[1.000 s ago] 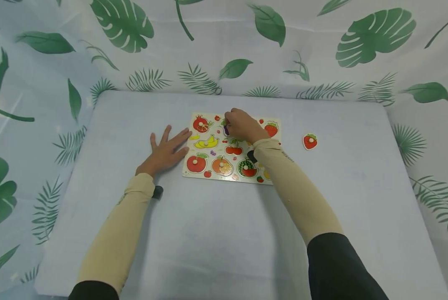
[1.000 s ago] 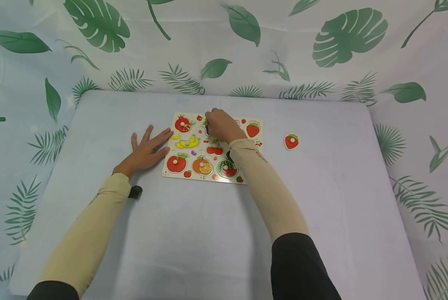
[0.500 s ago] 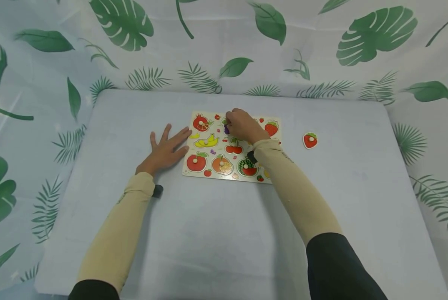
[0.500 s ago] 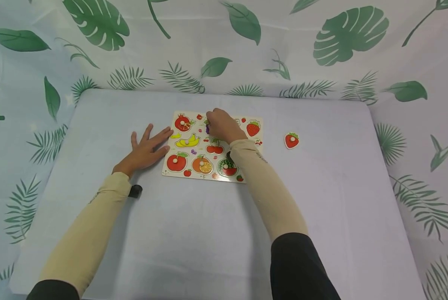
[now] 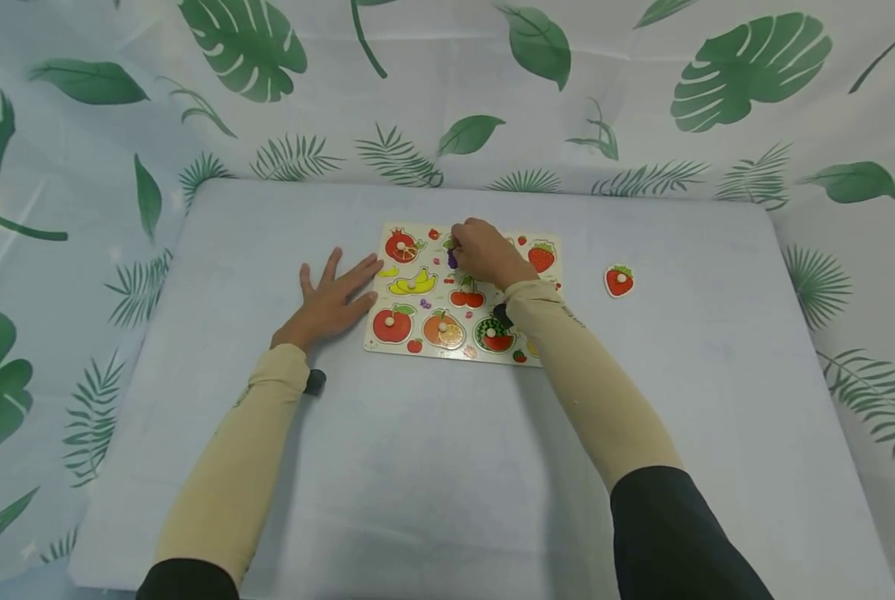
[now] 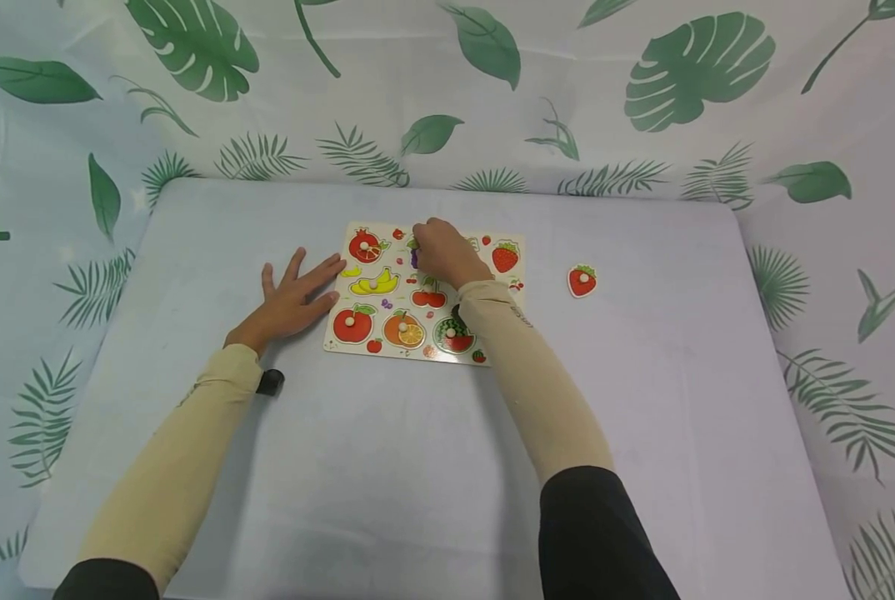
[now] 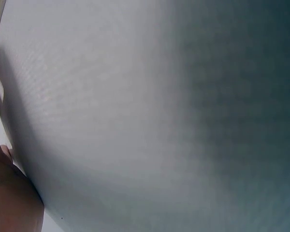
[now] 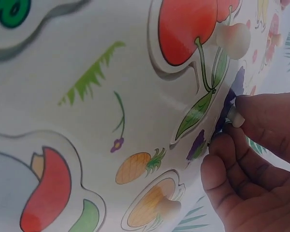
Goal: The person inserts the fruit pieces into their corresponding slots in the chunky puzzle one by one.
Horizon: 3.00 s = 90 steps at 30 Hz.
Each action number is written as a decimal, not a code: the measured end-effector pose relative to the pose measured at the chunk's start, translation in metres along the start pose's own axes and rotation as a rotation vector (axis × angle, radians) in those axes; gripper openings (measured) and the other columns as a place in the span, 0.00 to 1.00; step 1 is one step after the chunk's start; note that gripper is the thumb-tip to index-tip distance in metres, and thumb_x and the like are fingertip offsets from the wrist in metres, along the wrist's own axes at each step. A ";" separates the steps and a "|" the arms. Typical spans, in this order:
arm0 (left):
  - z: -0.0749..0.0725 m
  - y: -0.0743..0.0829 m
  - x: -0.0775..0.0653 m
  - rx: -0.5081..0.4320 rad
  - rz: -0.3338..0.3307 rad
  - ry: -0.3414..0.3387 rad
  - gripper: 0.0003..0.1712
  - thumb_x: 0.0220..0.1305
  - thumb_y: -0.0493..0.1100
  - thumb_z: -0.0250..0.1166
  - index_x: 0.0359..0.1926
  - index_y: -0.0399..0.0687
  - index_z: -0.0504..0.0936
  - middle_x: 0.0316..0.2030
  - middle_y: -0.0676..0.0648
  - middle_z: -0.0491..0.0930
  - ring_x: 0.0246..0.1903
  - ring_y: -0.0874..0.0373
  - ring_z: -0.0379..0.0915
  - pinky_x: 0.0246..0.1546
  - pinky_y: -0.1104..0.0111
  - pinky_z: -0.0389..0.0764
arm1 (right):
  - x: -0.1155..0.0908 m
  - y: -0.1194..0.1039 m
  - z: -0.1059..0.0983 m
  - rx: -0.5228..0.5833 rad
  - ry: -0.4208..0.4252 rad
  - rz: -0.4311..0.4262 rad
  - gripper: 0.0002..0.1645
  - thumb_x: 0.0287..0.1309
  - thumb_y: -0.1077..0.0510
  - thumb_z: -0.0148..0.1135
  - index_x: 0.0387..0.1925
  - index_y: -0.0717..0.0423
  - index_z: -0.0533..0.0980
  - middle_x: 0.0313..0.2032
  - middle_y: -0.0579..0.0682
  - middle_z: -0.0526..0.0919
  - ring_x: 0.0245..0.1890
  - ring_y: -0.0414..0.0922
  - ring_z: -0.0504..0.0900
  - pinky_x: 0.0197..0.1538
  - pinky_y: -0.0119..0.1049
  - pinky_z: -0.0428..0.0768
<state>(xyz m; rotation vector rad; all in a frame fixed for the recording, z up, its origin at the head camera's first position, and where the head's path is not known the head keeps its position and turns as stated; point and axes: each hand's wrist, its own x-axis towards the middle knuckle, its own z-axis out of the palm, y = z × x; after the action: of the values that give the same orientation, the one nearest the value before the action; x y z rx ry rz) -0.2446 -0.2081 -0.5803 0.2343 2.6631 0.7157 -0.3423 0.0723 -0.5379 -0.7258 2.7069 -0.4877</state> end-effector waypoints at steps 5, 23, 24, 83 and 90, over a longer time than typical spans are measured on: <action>-0.001 0.002 -0.001 -0.006 0.000 -0.002 0.39 0.82 0.60 0.52 0.87 0.67 0.51 0.86 0.59 0.45 0.83 0.48 0.13 0.71 0.41 0.08 | -0.004 0.000 -0.004 0.005 -0.019 -0.004 0.10 0.76 0.63 0.57 0.48 0.67 0.81 0.45 0.61 0.82 0.44 0.54 0.76 0.53 0.46 0.80; -0.001 0.002 -0.003 -0.007 0.017 0.007 0.39 0.83 0.59 0.52 0.87 0.65 0.52 0.86 0.57 0.45 0.83 0.47 0.13 0.71 0.40 0.08 | -0.044 0.009 -0.028 0.006 0.023 -0.021 0.22 0.77 0.58 0.62 0.65 0.66 0.78 0.61 0.63 0.78 0.58 0.58 0.79 0.66 0.51 0.78; -0.001 0.002 -0.003 -0.010 0.017 0.006 0.39 0.83 0.59 0.52 0.87 0.65 0.52 0.86 0.57 0.45 0.83 0.47 0.13 0.71 0.40 0.08 | -0.048 0.012 -0.030 0.007 0.033 -0.024 0.22 0.77 0.58 0.62 0.65 0.66 0.78 0.61 0.64 0.78 0.58 0.58 0.79 0.66 0.51 0.78; 0.000 0.002 -0.003 -0.011 0.021 0.004 0.39 0.83 0.58 0.53 0.87 0.63 0.53 0.86 0.56 0.45 0.83 0.45 0.14 0.71 0.39 0.09 | -0.177 0.165 -0.044 0.120 0.140 0.314 0.13 0.74 0.66 0.58 0.50 0.75 0.79 0.43 0.68 0.78 0.42 0.62 0.76 0.46 0.56 0.79; 0.002 0.004 -0.007 -0.012 0.030 0.023 0.39 0.82 0.58 0.53 0.87 0.62 0.54 0.86 0.54 0.47 0.83 0.43 0.16 0.71 0.38 0.10 | -0.178 0.161 -0.040 0.111 0.159 0.309 0.12 0.73 0.67 0.57 0.49 0.75 0.78 0.44 0.69 0.79 0.42 0.61 0.75 0.44 0.55 0.78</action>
<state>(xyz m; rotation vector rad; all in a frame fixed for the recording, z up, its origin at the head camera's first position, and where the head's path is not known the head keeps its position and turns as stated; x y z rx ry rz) -0.2370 -0.2059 -0.5780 0.2645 2.6819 0.7475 -0.2778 0.3068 -0.5307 -0.2412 2.8387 -0.6346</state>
